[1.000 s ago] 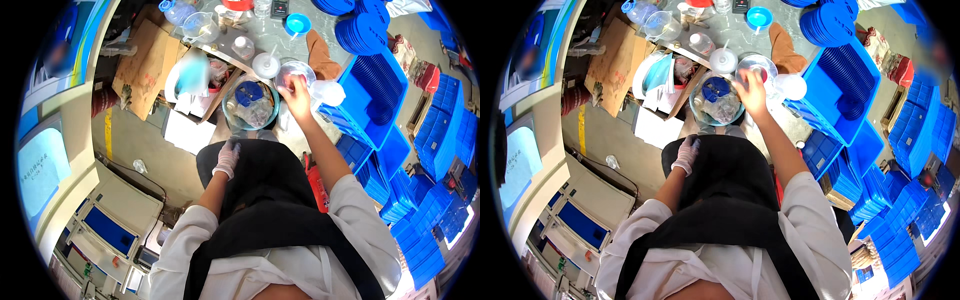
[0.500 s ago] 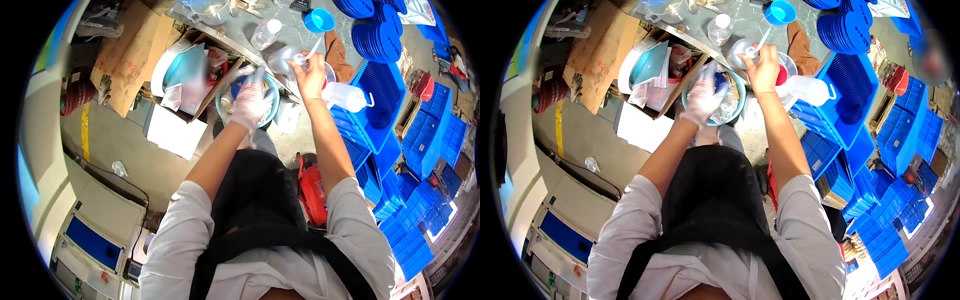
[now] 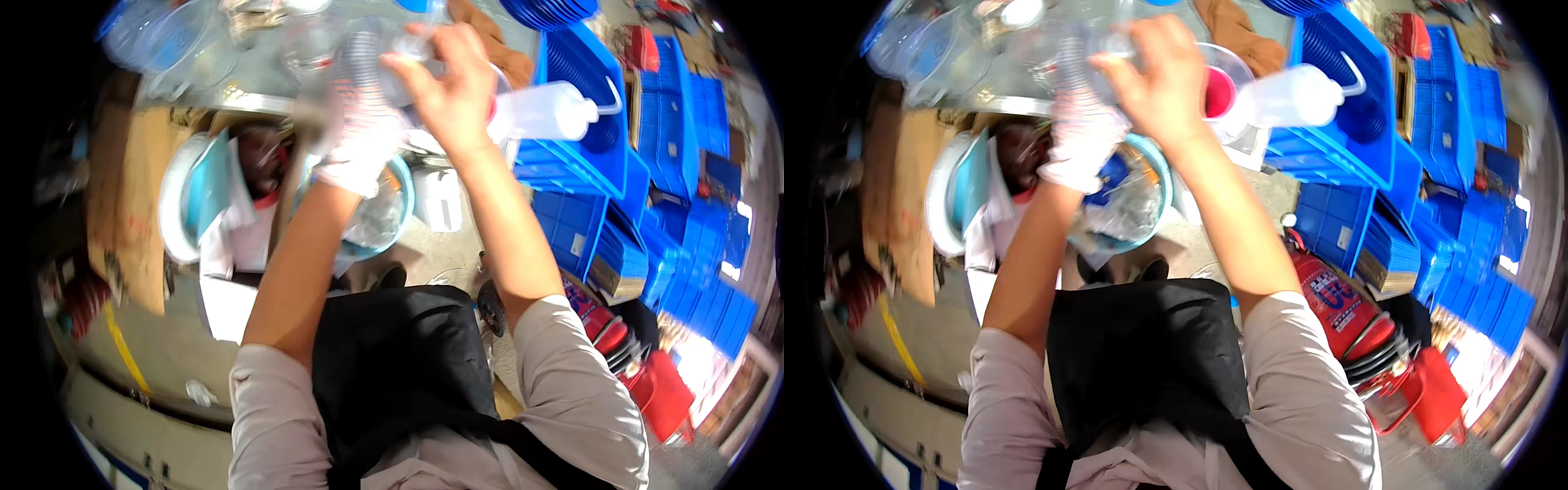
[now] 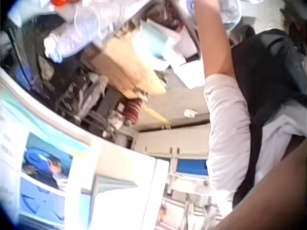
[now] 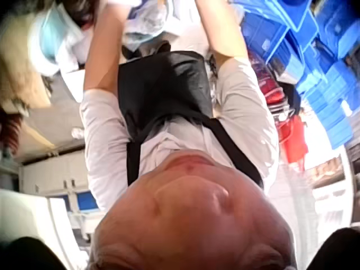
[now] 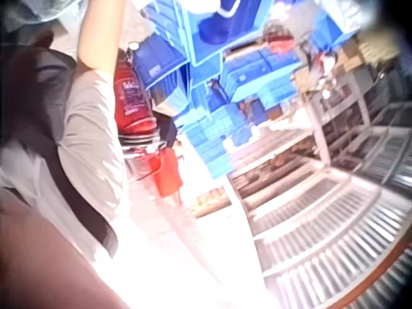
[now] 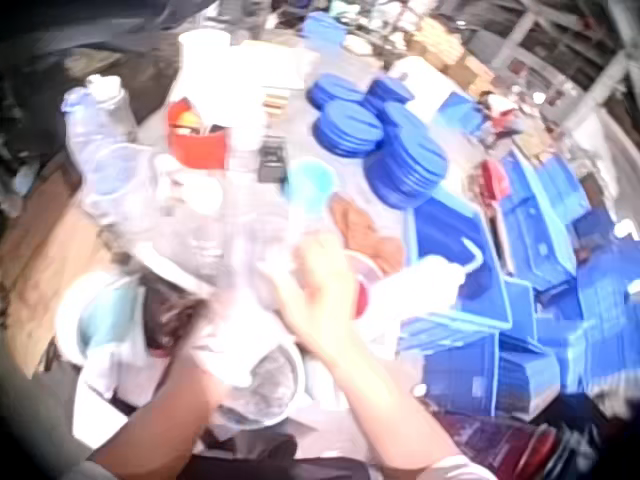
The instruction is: The person walks through a warehouse area and approaches a workbench. They open a large white plastic jug and pour its contents into a small cup, then transfer the liquid into a smaller bottle. The person repeats this process with another jug and bottle, then closes the containers and places them on the bench.
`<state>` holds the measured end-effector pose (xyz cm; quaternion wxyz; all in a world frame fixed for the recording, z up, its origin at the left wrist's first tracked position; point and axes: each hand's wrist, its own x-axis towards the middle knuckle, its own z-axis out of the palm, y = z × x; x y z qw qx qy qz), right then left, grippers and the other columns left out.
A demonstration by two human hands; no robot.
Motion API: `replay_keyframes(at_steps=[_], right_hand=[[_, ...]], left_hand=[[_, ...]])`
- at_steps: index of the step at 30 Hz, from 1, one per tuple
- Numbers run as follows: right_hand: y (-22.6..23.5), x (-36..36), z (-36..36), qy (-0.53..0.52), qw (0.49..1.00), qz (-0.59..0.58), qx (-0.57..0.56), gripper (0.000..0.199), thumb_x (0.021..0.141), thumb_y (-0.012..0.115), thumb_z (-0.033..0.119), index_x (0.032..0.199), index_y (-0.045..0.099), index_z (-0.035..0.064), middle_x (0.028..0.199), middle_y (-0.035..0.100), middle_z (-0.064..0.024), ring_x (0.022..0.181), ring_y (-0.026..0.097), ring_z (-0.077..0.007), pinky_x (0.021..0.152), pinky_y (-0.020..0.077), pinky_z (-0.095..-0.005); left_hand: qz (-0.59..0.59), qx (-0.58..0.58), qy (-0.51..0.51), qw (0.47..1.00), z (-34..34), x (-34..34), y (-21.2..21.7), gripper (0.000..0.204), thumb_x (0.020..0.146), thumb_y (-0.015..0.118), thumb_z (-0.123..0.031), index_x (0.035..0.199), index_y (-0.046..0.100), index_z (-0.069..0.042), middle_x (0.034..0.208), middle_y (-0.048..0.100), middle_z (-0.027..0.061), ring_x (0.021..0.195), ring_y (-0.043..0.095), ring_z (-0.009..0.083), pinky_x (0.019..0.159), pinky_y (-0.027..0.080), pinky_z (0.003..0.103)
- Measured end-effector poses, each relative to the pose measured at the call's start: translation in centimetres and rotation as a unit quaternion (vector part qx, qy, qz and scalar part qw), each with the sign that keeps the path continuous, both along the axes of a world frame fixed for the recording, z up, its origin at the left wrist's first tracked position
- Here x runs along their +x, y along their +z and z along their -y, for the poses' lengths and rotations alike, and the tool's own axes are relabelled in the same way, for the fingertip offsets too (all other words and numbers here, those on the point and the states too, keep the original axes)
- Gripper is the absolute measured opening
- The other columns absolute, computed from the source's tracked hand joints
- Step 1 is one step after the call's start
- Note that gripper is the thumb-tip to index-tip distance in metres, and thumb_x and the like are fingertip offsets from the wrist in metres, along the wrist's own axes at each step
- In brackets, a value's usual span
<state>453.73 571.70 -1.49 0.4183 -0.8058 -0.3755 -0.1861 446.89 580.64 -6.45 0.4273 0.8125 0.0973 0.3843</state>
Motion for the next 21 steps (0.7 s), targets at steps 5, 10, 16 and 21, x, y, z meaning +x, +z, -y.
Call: replay_keyframes(at_steps=[5, 10, 16, 21], right_hand=[[-1.2, 0.6, -0.4, 0.001, 0.991, 0.089, 0.095, 0.036, 0.064, 0.079, 0.025, 0.088, 0.064, 0.0035, 0.084, 0.058, -0.0111, 0.08, 0.057, -0.0333, 0.071, 0.0474, -0.0424], [-2.2, 1.9, -0.1, 0.014, 0.985, 0.124, 0.116, 0.033, 0.065, 0.079, 0.025, 0.085, 0.065, 0.0031, 0.082, 0.059, -0.0122, 0.081, 0.058, -0.0332, 0.073, 0.0477, -0.0432], [-2.4, 4.1, -1.0, 0.019, 0.986, 0.126, 0.109, 0.047, 0.066, 0.079, 0.045, 0.085, 0.068, 0.0041, 0.088, 0.065, -0.013, 0.086, 0.064, -0.0298, 0.075, 0.0506, -0.0376], [0.1, 3.5, 1.1, 0.098, 0.994, 0.007, 0.039, 0.047, 0.07, 0.07, 0.047, 0.083, 0.064, 0.0016, 0.081, 0.064, -0.02, 0.078, 0.063, -0.0356, 0.071, 0.0498, -0.0423]], left_hand=[[0.019, -0.219, -0.122, 0.968, 0.3, 1.7, -3.1, 0.091, 0.079, 0.076, -0.029, 0.146, 0.017, -0.007, 0.128, 0.052, 0.0105, 0.119, 0.052, 0.0224, 0.1, 0.042, 0.035], [0.117, -0.683, -0.276, 0.666, 0.1, 3.8, 0.8, 0.052, 0.093, 0.05, -0.046, 0.131, 0.044, -0.011, 0.127, 0.052, 0.0088, 0.115, 0.051, 0.02, 0.102, 0.041, 0.041], [0.118, -0.558, -0.319, 0.757, -0.4, 4.0, 1.0, 0.056, 0.091, 0.05, -0.05, 0.131, 0.042, -0.012, 0.127, 0.054, 0.0137, 0.119, 0.05, 0.0283, 0.101, 0.04, 0.049], [0.028, -0.602, -0.268, 0.752, -0.5, 3.1, 2.8, 0.052, 0.092, 0.053, -0.042, 0.13, 0.04, -0.01, 0.122, 0.054, 0.015, 0.117, 0.051, 0.0282, 0.092, 0.049, 0.048]])
